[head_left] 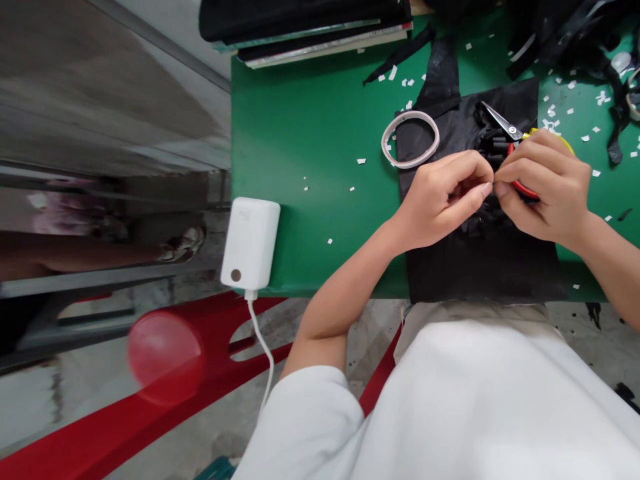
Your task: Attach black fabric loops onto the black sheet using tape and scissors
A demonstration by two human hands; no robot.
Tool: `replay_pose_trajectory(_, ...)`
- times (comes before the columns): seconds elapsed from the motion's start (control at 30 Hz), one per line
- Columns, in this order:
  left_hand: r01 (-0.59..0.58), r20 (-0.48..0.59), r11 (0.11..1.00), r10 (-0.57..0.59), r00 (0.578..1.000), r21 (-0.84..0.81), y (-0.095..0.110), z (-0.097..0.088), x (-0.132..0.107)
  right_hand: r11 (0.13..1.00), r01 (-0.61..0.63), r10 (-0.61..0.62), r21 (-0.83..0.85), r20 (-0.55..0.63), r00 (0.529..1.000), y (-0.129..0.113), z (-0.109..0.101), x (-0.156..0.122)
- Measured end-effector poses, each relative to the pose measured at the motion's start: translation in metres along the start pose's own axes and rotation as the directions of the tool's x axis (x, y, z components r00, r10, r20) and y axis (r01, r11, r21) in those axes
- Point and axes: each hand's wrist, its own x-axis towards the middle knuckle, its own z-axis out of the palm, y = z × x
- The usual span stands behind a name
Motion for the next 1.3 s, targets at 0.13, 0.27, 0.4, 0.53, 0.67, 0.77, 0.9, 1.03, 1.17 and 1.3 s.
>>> replay_pose_trajectory(0.13,0.008,0.011,1.000,-0.008,1.000,0.017,0.0004,-0.0003,-0.0002,1.000,0.025,-0.025,0.017,0.007,1.000,0.0010,-0.0006,0.0003)
replay_pose_trajectory(0.27,-0.015,-0.003,1.000,0.015,1.000,-0.013,0.0002,-0.0004,-0.0005,0.999,0.033,-0.033,0.014,0.018,0.999,0.0012,-0.0012,0.0002)
replay_pose_trajectory(0.4,-0.050,-0.018,0.998,0.049,0.999,-0.046,-0.0007,-0.0004,-0.0005,0.999,0.041,-0.041,-0.019,0.029,0.999,0.0015,-0.0008,-0.0004)
replay_pose_trajectory(0.53,-0.083,-0.028,0.994,0.082,0.996,-0.064,-0.0014,-0.0007,0.0000,0.998,0.052,-0.051,-0.022,0.029,0.998,0.0016,-0.0009,-0.0002)
replay_pose_trajectory(0.67,-0.079,-0.022,0.995,0.078,0.997,-0.067,-0.0013,-0.0012,0.0002,0.998,0.052,-0.052,-0.022,0.026,0.998,0.0013,-0.0013,0.0005)
replay_pose_trajectory(0.77,-0.081,-0.020,0.994,0.080,0.997,-0.079,-0.0012,-0.0008,0.0000,0.999,0.043,-0.042,-0.019,0.030,0.999,0.0010,-0.0009,0.0005)
replay_pose_trajectory(0.9,-0.092,-0.020,0.992,0.091,0.996,-0.085,-0.0012,0.0000,-0.0006,1.000,0.002,-0.001,-0.017,0.037,0.999,-0.0001,-0.0006,0.0008)
replay_pose_trajectory(1.03,-0.091,-0.009,0.993,0.091,0.996,-0.077,-0.0015,-0.0004,-0.0006,0.990,-0.142,0.143,-0.011,0.095,0.985,-0.0021,-0.0029,0.0028)
replay_pose_trajectory(1.17,-0.072,0.003,0.988,0.074,0.997,-0.138,-0.0027,-0.0010,-0.0002,0.966,-0.233,0.215,0.111,0.155,0.964,-0.0031,-0.0057,0.0053)
replay_pose_trajectory(1.3,-0.051,0.029,0.982,0.057,0.998,-0.182,-0.0042,-0.0005,0.0002,0.919,-0.267,0.217,0.291,0.193,0.957,-0.0032,-0.0062,0.0062)
